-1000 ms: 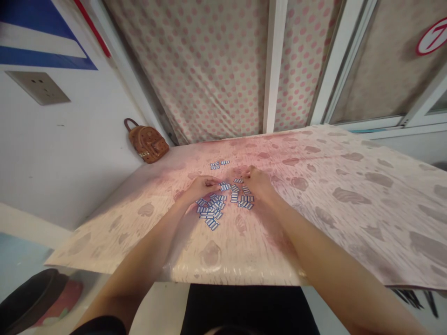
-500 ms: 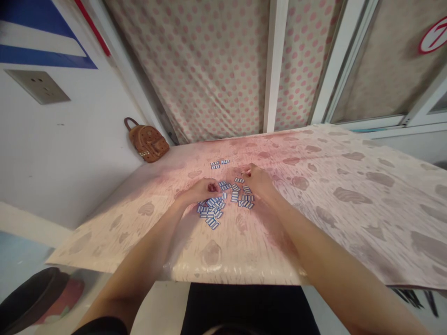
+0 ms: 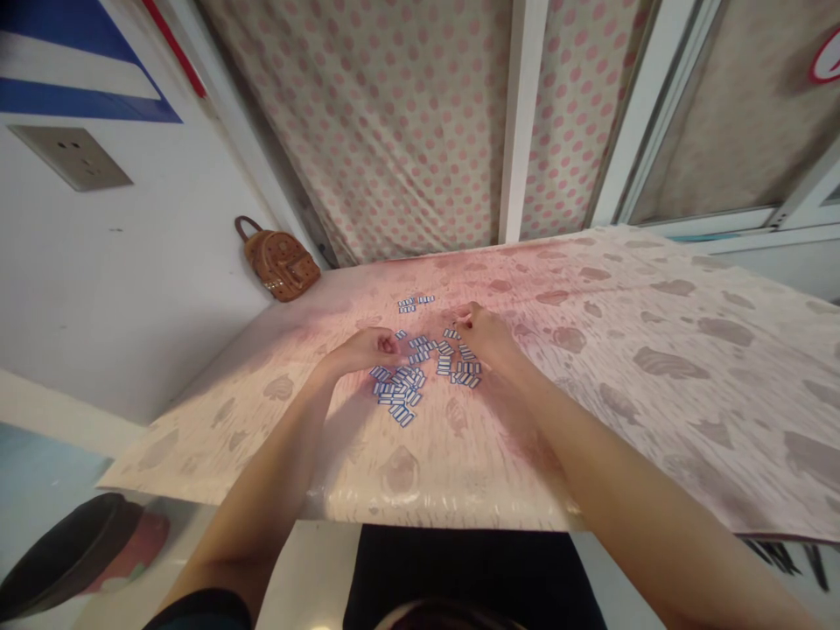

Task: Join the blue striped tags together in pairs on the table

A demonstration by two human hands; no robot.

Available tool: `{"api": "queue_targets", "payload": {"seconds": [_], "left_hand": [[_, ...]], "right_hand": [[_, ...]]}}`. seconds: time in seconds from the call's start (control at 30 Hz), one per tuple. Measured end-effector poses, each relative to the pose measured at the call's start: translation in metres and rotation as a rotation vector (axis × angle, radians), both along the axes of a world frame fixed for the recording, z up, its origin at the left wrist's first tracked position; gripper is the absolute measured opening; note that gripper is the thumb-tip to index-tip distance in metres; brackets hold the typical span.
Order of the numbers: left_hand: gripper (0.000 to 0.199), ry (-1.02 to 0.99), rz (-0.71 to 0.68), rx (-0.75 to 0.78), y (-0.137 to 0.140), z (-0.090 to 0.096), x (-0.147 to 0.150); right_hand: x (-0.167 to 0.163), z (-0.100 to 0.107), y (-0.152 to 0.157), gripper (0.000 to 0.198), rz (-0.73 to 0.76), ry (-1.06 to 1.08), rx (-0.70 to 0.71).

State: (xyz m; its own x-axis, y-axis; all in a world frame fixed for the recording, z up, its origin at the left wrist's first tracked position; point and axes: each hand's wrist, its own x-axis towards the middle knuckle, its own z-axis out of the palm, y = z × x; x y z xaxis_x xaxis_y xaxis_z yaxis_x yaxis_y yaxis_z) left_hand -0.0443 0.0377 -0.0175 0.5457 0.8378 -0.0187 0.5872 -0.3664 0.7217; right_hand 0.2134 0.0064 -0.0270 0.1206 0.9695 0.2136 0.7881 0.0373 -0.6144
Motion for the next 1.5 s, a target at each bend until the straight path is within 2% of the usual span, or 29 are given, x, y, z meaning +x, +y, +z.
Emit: {"api": "queue_targets", "payload": {"seconds": [0.1,0.3,0.5,0.7,1.2,1.37,1.43,1.5], "left_hand": [[0.042,0.086,-0.087,-0.017,0.001,0.0,-0.006],[0.036,0.021,-0.143,-0.097,-0.001,0.001,-0.006],[0.038,-0.144,-0.104,-0.229,0.002,0.008,-0.018],[0.038,-0.18,-0.07,-0.272,0.002,0.01,-0.023],[0.044,-0.148,0.062,-0.145,0.005,0.005,-0.026],[0.041,-0.082,0.235,0.073,0.004,0.011,-0.03],[0.038,-0.052,0.15,0.093,0.001,0.014,-0.025],[0.035,-0.03,-0.015,0.045,-0.004,0.014,-0.016]], "right_hand": [[0.0,-0.002,0.0,0.026,0.008,-0.008,0.009],[0.001,-0.003,0.001,0.025,-0.005,-0.024,-0.017],[0.001,-0.004,0.002,0.025,-0.001,-0.044,0.001],[0.001,-0.004,0.002,0.026,0.003,-0.036,-0.003],[0.0,0.0,0.001,0.026,0.017,-0.04,-0.028],[0.0,0.0,0.0,0.024,0.025,-0.057,-0.031],[0.0,0.0,-0.001,0.024,0.024,-0.061,-0.027],[-0.001,0.001,-0.001,0.024,0.017,-0.062,-0.032]]}}
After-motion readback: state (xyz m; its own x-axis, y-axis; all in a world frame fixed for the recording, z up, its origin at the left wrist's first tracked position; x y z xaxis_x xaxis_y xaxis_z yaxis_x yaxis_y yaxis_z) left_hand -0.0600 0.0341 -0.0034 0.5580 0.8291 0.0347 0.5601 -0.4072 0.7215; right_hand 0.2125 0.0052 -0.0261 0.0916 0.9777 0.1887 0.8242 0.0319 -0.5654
